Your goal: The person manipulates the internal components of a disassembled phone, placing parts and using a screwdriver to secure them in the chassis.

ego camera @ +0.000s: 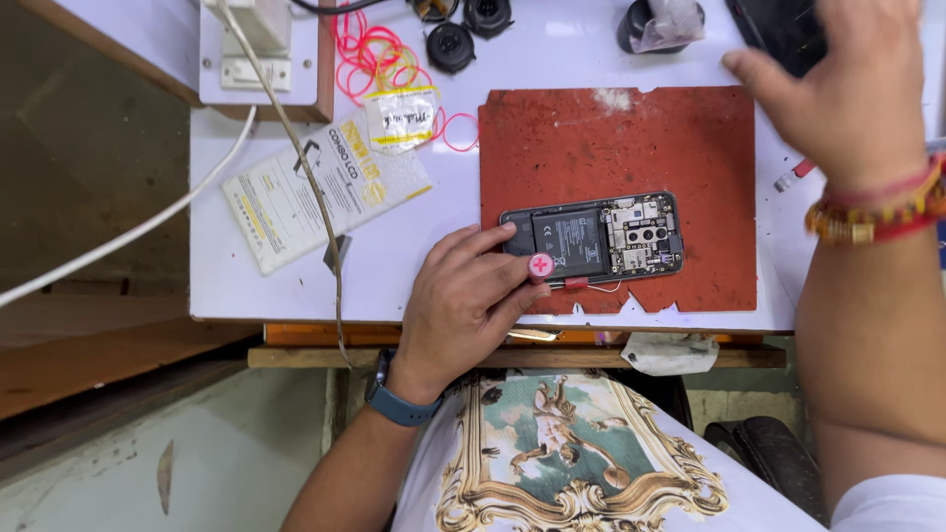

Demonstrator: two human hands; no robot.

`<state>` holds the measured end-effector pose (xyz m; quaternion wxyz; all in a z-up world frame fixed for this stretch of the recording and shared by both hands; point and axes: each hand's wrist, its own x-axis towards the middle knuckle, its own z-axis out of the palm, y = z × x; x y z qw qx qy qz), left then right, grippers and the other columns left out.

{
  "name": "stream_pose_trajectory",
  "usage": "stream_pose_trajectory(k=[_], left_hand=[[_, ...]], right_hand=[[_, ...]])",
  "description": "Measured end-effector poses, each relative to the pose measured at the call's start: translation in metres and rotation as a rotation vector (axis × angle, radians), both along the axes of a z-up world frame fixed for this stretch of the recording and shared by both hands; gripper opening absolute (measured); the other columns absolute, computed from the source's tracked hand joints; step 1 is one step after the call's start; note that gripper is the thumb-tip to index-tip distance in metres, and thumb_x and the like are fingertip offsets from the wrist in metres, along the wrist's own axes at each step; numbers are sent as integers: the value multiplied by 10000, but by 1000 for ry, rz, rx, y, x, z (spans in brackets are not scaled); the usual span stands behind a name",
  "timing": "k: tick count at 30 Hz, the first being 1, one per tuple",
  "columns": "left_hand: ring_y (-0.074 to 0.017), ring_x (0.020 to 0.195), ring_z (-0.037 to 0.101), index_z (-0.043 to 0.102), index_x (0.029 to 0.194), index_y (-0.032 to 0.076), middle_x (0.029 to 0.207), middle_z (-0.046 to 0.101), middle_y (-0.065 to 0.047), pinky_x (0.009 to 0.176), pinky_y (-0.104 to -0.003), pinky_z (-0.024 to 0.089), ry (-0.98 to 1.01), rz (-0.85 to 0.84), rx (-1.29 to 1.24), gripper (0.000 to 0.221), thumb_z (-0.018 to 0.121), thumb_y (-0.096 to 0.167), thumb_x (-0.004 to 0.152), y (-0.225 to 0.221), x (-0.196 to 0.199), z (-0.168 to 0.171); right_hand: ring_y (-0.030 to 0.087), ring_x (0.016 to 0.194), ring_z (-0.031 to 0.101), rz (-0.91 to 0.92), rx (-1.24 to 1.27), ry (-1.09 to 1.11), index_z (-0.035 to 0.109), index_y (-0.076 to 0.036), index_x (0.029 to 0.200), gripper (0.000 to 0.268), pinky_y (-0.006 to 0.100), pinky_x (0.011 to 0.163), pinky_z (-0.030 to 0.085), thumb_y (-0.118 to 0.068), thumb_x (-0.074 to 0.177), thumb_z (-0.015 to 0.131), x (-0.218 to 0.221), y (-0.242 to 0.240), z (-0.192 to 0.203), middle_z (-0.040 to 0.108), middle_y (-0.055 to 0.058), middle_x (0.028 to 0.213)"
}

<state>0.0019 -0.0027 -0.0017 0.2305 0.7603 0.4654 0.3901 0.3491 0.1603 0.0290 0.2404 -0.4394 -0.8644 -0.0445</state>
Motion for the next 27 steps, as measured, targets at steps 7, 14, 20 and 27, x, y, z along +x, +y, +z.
stream_pose_trajectory(k=[7,14,20,27], left_hand=[[-275,1273,637,735,1064,130,1061,753,-22,1127,-478,432,53,-24,19,184,780,206,902,1,-2,0],[-276,1282,626,696,1160,127,1175,721,-32,1132,-468,438,15,-40,-11,351,837,230,855,1,-3,6],[-298,1289,598,560,1436,93,1405,614,-95,1150,-463,447,53,-23,-11,668,837,190,837,0,-5,4],[-281,1296,602,563,1422,98,1407,618,-75,1152,-458,455,40,-23,8,640,843,212,858,-1,-3,3]], right_hand=[[205,869,716,496,-649,298,660,-8,1230,705,334,727,580,-389,685,893,-121,-96,64,693,89,992],[287,805,708,490,-478,148,684,-56,1088,249,391,684,567,-184,887,758,-146,-105,75,711,94,942],[272,803,724,126,-772,-593,633,-137,1086,340,392,666,581,-461,988,594,-150,-105,84,716,56,843],[359,735,701,365,-682,-278,615,-38,1085,285,441,566,555,-178,839,655,-146,-104,85,660,153,982]])
